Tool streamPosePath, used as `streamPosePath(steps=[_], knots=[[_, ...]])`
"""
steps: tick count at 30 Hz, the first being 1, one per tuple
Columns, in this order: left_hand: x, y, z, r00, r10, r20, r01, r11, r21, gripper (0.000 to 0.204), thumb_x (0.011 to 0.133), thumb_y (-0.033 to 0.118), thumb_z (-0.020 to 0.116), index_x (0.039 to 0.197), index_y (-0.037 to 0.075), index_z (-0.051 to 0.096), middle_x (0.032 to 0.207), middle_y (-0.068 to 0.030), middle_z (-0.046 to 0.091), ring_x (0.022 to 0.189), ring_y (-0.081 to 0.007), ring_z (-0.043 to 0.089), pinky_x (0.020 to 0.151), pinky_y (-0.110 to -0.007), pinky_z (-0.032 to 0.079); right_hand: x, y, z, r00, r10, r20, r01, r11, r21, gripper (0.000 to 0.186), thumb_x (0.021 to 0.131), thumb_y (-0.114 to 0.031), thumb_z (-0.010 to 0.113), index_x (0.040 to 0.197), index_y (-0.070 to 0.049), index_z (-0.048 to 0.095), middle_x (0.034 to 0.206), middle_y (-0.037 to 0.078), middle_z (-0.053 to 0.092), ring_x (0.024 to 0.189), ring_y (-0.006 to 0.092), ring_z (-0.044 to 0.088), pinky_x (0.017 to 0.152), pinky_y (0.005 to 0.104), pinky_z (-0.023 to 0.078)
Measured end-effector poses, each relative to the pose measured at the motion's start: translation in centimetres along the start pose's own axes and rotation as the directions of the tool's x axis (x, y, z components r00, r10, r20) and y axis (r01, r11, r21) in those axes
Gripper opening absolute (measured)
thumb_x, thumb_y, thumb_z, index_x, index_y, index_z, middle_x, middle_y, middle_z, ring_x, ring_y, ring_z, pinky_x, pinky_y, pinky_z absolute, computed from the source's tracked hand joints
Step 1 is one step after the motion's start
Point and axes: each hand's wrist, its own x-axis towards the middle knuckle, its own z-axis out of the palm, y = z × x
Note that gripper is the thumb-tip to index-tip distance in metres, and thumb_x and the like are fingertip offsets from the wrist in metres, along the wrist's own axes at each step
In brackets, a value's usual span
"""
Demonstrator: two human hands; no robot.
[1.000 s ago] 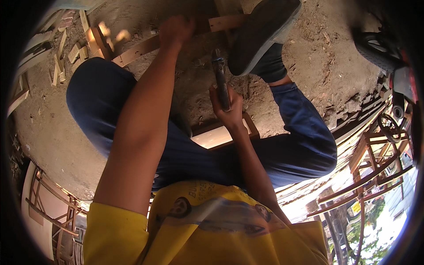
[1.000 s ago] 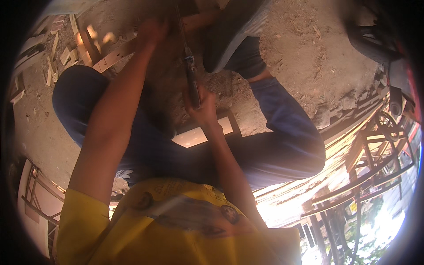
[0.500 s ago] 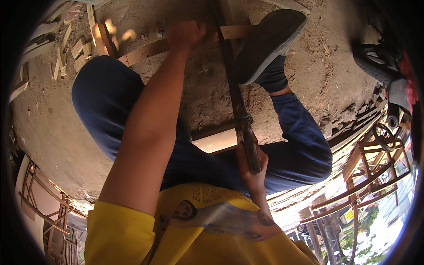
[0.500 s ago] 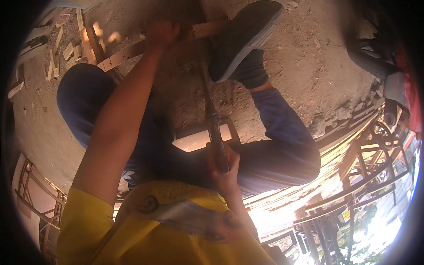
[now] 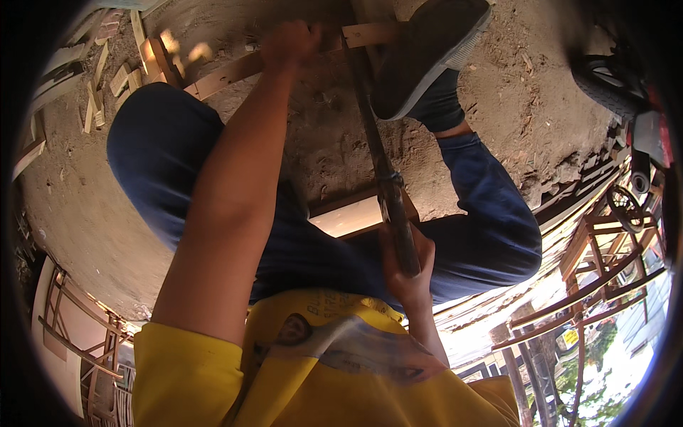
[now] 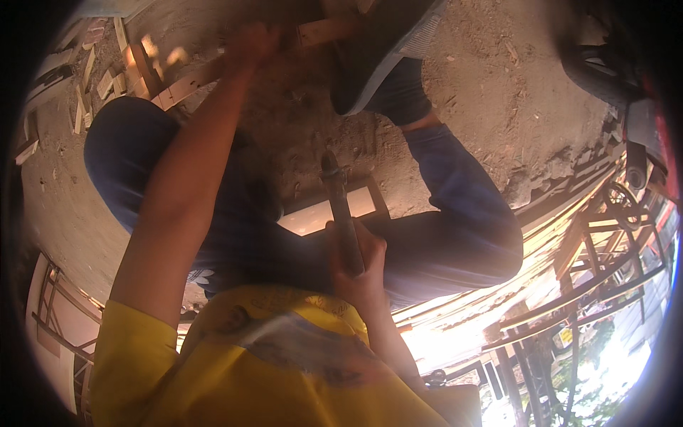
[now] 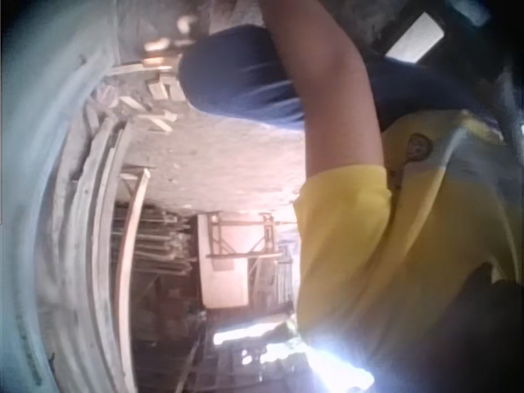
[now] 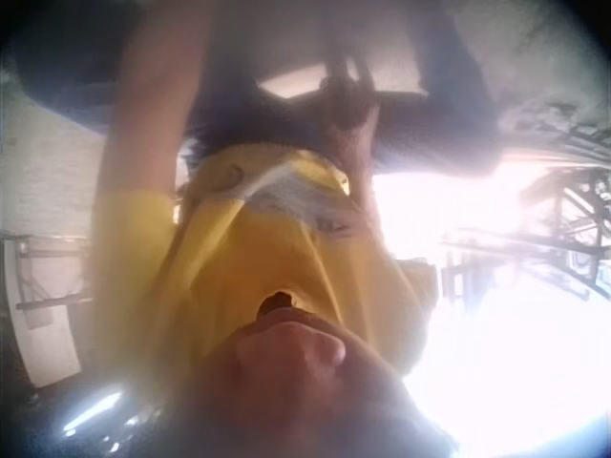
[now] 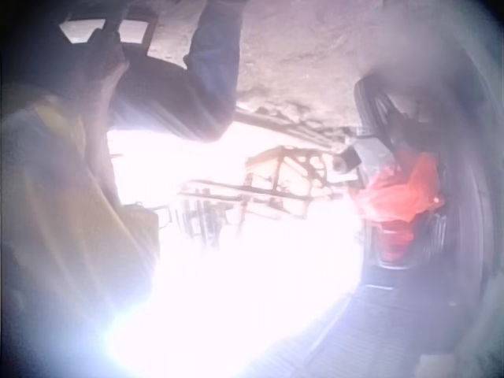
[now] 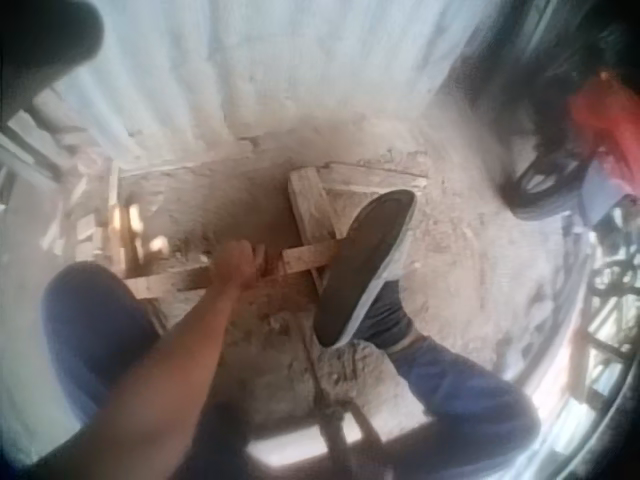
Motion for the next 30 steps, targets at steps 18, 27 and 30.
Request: streamPosePath(steps=[18, 27, 30], knots=[[0.6, -0.1, 0.2, 0.998, 0.060, -0.031, -0.061, 0.998, -0.033, 0.056, 0.091, 0.045, 0.034, 0.097, 0.002, 0.070, 0.098, -0.0224, 0.067, 0.093, -0.0386, 0.065, 0.084, -0.047, 0.051, -0.3, -1.1, 0.0, 0.989, 0.014, -0.146, -0.003, 0.997, 0.076, 0.014, 0.089, -0.008, 0.062, 0.080, 0.001, 0.059, 0.056, 0.001, 0.049, 0.055, 0.0032, 0.042, 0.047, 0.0269, 0.035], [0.7, -1.0, 1.1, 0.997, 0.073, 0.001, -0.072, 0.997, -0.034, 0.058, 0.090, 0.048, 0.037, 0.093, 0.000, 0.070, 0.096, -0.0223, 0.067, 0.094, -0.0395, 0.064, 0.084, -0.049, 0.049, 0.9, -3.9, 2.6, 0.996, -0.026, -0.082, 0.036, 0.992, 0.119, 0.012, 0.089, -0.007, 0.060, 0.082, 0.002, 0.059, 0.053, 0.003, 0.049, 0.050, 0.0040, 0.042, 0.043, 0.0266, 0.035], [1.7, -1.5, 1.0, 0.997, 0.068, -0.040, -0.068, 0.997, -0.022, 0.056, 0.090, 0.047, 0.038, 0.094, 0.001, 0.069, 0.097, -0.0218, 0.067, 0.093, -0.0404, 0.063, 0.083, -0.049, 0.050, -3.3, 0.2, -1.2, 0.996, 0.064, -0.055, -0.059, 0.994, 0.093, 0.011, 0.088, -0.005, 0.060, 0.079, 0.002, 0.059, 0.051, 0.006, 0.049, 0.047, 0.0048, 0.042, 0.041, 0.0270, 0.033]])
